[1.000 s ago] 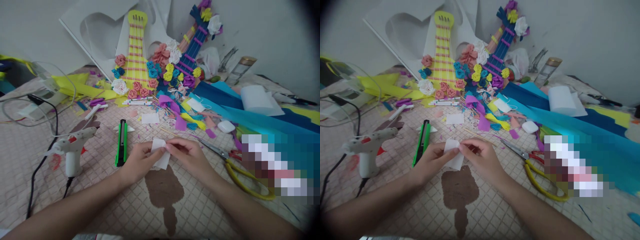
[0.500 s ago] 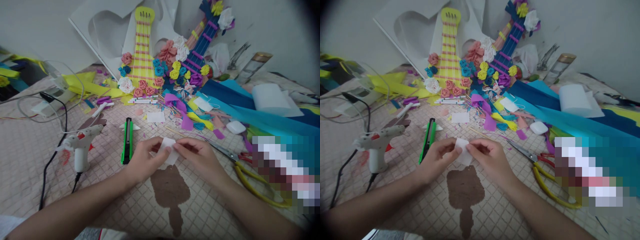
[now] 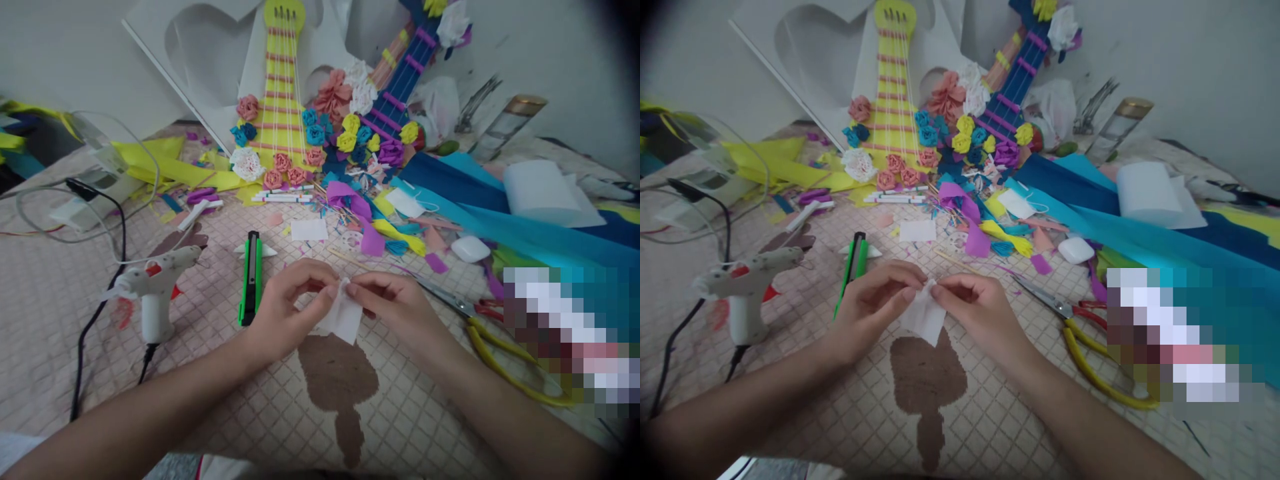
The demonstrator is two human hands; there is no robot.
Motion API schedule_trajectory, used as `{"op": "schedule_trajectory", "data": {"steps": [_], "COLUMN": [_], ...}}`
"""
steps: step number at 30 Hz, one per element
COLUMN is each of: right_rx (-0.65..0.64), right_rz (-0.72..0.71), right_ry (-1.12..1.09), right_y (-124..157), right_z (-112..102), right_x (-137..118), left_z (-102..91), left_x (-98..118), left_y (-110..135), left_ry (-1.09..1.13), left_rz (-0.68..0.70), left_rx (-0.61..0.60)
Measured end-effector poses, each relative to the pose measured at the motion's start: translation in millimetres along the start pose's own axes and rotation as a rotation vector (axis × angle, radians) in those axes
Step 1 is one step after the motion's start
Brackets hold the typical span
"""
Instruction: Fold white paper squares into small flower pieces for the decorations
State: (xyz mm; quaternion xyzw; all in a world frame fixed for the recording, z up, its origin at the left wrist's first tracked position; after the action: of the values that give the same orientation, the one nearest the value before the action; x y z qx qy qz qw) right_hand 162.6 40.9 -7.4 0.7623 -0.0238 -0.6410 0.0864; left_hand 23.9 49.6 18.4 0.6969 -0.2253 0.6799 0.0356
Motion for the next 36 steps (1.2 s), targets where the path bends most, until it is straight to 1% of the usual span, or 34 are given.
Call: {"op": "schedule_trajectory", "data": {"steps": [5,10,12,14,17,21,25,28,33,36], "right_rx": [-0.016,-0.011,-0.006,-0.004,-0.011,-0.011,-0.008,-0.003,-0.007,-0.020], "right_rz": [-0.009,-0.002,-0.005,-0.009,-0.011,-0.014,0.000,0.003,-0.004,-0.003], "right_ry": [0.006,0.011,0.031,0.045,0.045,0.032,0.001,-0.012,-0.006,-0.014], "right_y": [-0.1,1.9,2.6,2.9,2.7,1.7,1.1,1.2,1.3,1.5], "right_z": [0.6,2.0,2.4,2.8,3.4,3.3,3.0,2.4,2.2,2.9], "right_x": [-1.2,-1.7,-3.0,-4.3,-4.4,-2.5,-0.4,-0.2,-1.0,-1.0], "left_z": [-1.5,-0.9,-1.3,-2.5,-3.1,0.0,1.5,0.4,-0.8,-1.2], "left_x": [-13.4,-22.8,-24.2,-23.1,-17.2,-7.0,-2.8,-3.0,-16.0,-22.6], "left_y": [-1.3,-2.1,-1.9,-1.5,-0.3,1.9,2.1,-0.3,-4.1,-4.4], "left_ry": [0.062,0.133,0.116,0.054,-0.050,-0.127,-0.107,-0.042,0.129,0.214], "left_rz": [-0.212,-0.307,-0.314,-0.286,-0.184,-0.031,0.010,-0.009,-0.207,-0.289], "left_rx": [0.078,0.084,0.080,0.084,0.079,0.021,-0.016,0.003,0.057,0.080]}}
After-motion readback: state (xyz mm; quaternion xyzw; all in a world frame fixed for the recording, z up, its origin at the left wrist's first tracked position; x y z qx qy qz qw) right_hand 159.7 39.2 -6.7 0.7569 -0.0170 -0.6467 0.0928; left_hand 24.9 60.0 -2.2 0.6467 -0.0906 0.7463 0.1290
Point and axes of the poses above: each hand's wrist, its own y-axis away from the middle knuckle, its own z-axis out of the palm, x = y × z, the point moved 6 cm from there along -y, towards the middle knuckle, and after that the axes turned 3 degrees about y, right-handed, at the moved point
